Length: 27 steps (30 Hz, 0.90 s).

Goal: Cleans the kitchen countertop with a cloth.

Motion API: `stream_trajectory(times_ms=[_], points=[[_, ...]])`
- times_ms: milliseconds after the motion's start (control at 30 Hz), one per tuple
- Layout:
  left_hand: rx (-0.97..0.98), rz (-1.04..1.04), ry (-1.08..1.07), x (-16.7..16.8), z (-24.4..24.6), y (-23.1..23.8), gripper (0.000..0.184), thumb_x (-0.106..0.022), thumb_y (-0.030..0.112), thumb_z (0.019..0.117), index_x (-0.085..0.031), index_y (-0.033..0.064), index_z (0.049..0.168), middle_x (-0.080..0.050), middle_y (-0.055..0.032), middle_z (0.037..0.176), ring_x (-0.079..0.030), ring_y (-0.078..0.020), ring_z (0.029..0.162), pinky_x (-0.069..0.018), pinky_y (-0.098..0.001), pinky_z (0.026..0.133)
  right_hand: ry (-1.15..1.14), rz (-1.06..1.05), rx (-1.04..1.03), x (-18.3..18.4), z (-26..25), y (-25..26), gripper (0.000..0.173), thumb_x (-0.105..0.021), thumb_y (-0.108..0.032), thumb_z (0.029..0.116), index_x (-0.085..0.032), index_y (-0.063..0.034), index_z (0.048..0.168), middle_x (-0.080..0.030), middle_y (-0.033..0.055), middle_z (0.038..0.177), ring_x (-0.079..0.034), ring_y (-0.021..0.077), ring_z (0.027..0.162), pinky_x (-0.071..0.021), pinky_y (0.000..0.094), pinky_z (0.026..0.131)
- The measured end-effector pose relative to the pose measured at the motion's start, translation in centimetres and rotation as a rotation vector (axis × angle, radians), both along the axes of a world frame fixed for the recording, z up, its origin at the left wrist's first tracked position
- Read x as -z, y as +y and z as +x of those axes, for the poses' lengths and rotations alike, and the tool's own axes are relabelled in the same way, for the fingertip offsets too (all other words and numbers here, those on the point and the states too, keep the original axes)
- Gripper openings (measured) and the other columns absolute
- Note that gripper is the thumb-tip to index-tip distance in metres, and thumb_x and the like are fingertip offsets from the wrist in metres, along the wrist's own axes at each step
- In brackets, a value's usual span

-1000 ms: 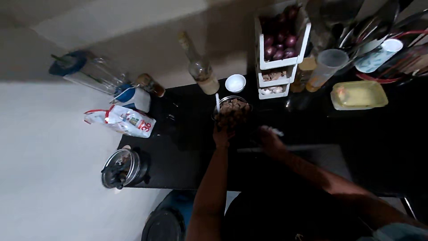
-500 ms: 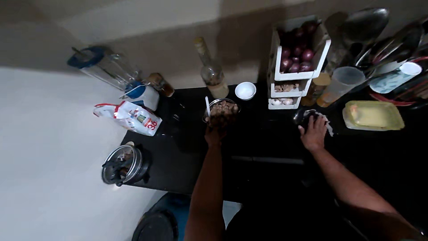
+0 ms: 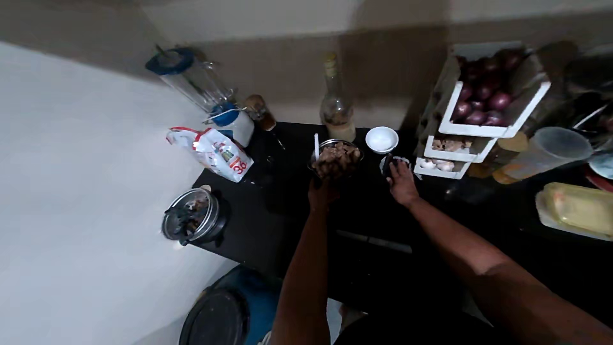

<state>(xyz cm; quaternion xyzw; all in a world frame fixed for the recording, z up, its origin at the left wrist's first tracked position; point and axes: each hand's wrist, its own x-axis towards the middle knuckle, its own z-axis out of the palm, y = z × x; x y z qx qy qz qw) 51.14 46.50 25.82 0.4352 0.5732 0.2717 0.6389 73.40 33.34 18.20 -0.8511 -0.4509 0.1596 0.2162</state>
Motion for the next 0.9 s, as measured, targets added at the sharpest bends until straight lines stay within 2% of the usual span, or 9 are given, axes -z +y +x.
stream_trajectory(times_ms=[100,267,400,567,633,700,767,833,900], points=[[0.088,-0.007,-0.021,-0.9,-4.1,-2.2,0.065,-0.053,0.029,0.1087,-0.021,0.0089,0.161,-0.067,-0.0261,0.113,-0.074,-0.0330,0.086,-0.0633,-0.0456,0.074,-0.035,-0.011,0.027,0.5,1.1,2.2,0.059,-0.047,-0.027,0.1090,-0.033,-0.0017,0.160,-0.015,0.0282,0.169,-0.010,0.0442,0.158,-0.0080,0.0589,0.128],[0.098,0.049,-0.072,-0.2,-15.2,-10.1,0.045,-0.044,0.018,0.1104,-0.039,0.0022,0.153,-0.071,-0.0210,0.115,-0.075,-0.0308,0.093,-0.0638,-0.0456,0.080,-0.032,0.007,-0.176,0.6,0.9,1.4,0.052,-0.047,-0.022,0.1096,-0.039,-0.0058,0.159,-0.019,0.0227,0.170,-0.011,0.0412,0.159,-0.0106,0.0612,0.127],[-0.121,0.057,-0.038,1.1,-22.5,-16.6,0.038,-0.040,0.014,0.1100,-0.047,-0.0018,0.144,-0.073,-0.0162,0.108,-0.075,-0.0262,0.090,-0.0634,-0.0425,0.078,0.166,0.065,-0.497,-0.8,-7.5,-3.9,0.050,-0.048,-0.003,0.1033,-0.048,-0.0055,0.153,-0.031,0.0193,0.167,-0.025,0.0356,0.156,-0.0215,0.0533,0.128],[-0.223,0.100,0.027,1.0,-25.6,-20.5,0.037,-0.037,0.015,0.1106,-0.048,-0.0036,0.141,-0.073,-0.0117,0.101,-0.074,-0.0194,0.083,-0.0626,-0.0348,0.073,0.366,0.119,-0.935,-0.6,-19.8,-10.2,0.061,-0.048,0.018,0.0905,-0.056,-0.0047,0.147,-0.039,0.0180,0.163,-0.025,0.0373,0.156,-0.0103,0.0592,0.128],[-0.212,0.140,0.063,0.1,-25.3,-20.8,0.036,-0.039,0.013,0.1102,-0.049,-0.0041,0.140,-0.073,-0.0114,0.103,-0.074,-0.0186,0.084,-0.0623,-0.0345,0.074,0.508,0.116,-0.973,-1.9,-20.8,-11.0,0.056,-0.045,0.018,0.0938,-0.058,-0.0010,0.145,-0.045,0.0192,0.159,-0.032,0.0371,0.154,-0.0152,0.0555,0.128],[-0.198,0.193,0.056,-0.7,-25.4,-20.6,0.035,-0.039,0.012,0.1097,-0.049,-0.0052,0.139,-0.073,-0.0112,0.103,-0.074,-0.0192,0.085,-0.0633,-0.0350,0.076,0.525,0.149,-0.803,-4.1,-19.1,-12.2,0.046,-0.041,0.008,0.1025,-0.060,-0.0030,0.143,-0.052,0.0176,0.154,-0.044,0.0342,0.147,-0.0315,0.0480,0.124],[-0.187,0.220,0.040,-1.0,-26.4,-20.5,0.035,-0.038,0.011,0.1098,-0.049,-0.0052,0.139,-0.073,-0.0102,0.103,-0.075,-0.0189,0.085,-0.0635,-0.0348,0.077,0.393,0.276,-0.493,-4.3,-14.9,-14.7,0.039,-0.046,-0.002,0.1048,-0.067,-0.0064,0.137,-0.060,0.0139,0.146,-0.055,0.0300,0.139,-0.0424,0.0457,0.118],[-0.199,0.219,0.028,-0.5,-28.1,-20.6,0.035,-0.037,0.012,0.1100,-0.049,-0.0049,0.138,-0.073,-0.0097,0.102,-0.074,-0.0183,0.085,-0.0633,-0.0346,0.077,0.184,0.364,-0.185,-2.9,-8.3,-19.0,0.037,-0.050,-0.004,0.1048,-0.065,-0.0075,0.138,-0.059,0.0129,0.148,-0.054,0.0293,0.140,-0.0437,0.0485,0.117],[-0.227,0.197,0.032,0.0,-30.0,-20.6,0.035,-0.037,0.013,0.1106,-0.049,-0.0047,0.139,-0.073,-0.0102,0.101,-0.074,-0.0182,0.084,-0.0629,-0.0347,0.076,-0.017,0.323,0.119,-1.2,-1.2,-25.0,0.041,-0.051,-0.003,0.1044,-0.060,-0.0077,0.144,-0.054,0.0166,0.152,-0.048,0.0358,0.144,-0.0401,0.0539,0.119]])
